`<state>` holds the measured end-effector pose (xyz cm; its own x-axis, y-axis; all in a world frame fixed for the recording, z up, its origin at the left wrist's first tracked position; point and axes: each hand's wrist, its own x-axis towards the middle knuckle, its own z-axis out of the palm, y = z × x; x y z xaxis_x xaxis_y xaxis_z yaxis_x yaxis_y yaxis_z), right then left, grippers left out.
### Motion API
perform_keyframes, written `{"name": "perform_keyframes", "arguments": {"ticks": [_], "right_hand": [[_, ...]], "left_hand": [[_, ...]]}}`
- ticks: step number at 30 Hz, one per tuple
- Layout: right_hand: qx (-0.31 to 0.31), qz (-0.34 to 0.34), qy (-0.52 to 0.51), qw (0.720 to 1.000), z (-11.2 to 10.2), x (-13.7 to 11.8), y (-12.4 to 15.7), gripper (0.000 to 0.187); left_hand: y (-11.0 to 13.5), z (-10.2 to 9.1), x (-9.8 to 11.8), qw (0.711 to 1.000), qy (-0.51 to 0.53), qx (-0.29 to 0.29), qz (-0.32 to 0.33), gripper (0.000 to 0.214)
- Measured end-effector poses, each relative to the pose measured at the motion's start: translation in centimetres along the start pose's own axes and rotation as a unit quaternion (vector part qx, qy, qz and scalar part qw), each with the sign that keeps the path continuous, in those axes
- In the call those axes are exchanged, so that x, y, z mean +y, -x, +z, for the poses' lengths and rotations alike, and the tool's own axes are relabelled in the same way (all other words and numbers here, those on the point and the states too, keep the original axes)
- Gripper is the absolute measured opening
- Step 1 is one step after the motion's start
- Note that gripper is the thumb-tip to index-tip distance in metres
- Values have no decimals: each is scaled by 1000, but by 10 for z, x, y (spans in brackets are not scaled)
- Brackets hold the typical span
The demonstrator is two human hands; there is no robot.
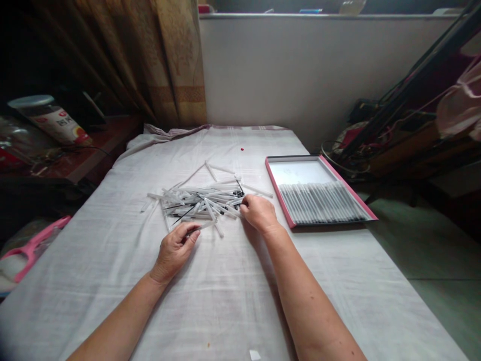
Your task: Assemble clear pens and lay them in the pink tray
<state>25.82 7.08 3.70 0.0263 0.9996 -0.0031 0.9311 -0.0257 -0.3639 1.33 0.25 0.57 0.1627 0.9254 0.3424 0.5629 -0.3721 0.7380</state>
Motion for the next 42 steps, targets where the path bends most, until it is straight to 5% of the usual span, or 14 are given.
{"name": "perform_keyframes", "arguments": {"ticks": [3,7,10,15,20,33,42], "right_hand": [[67,-27,-171,983,2,-2,17,14],[27,-60,-447,892,24,-13,50,17],[13,-15,-527,849,40,-21,63,20],[-4,7,-578,816,42,-25,65,17],[-18,-7,-559,829,43,-25,67,16],[50,-162,-335,927,40,-14,69,15],[52,-185,-203,960,45,-12,66,42]], "left_hand": [[0,1,-1,1000,-6,0,3,18],[1,2,-3,999,-24,-11,30,18],[2,2,-3,998,-35,-25,48,18],[2,1,-1,996,-47,-35,61,19],[1,1,0,996,-51,-41,65,18],[3,2,-5,993,-60,-54,87,22],[3,1,-1,992,-48,-50,108,21]]}}
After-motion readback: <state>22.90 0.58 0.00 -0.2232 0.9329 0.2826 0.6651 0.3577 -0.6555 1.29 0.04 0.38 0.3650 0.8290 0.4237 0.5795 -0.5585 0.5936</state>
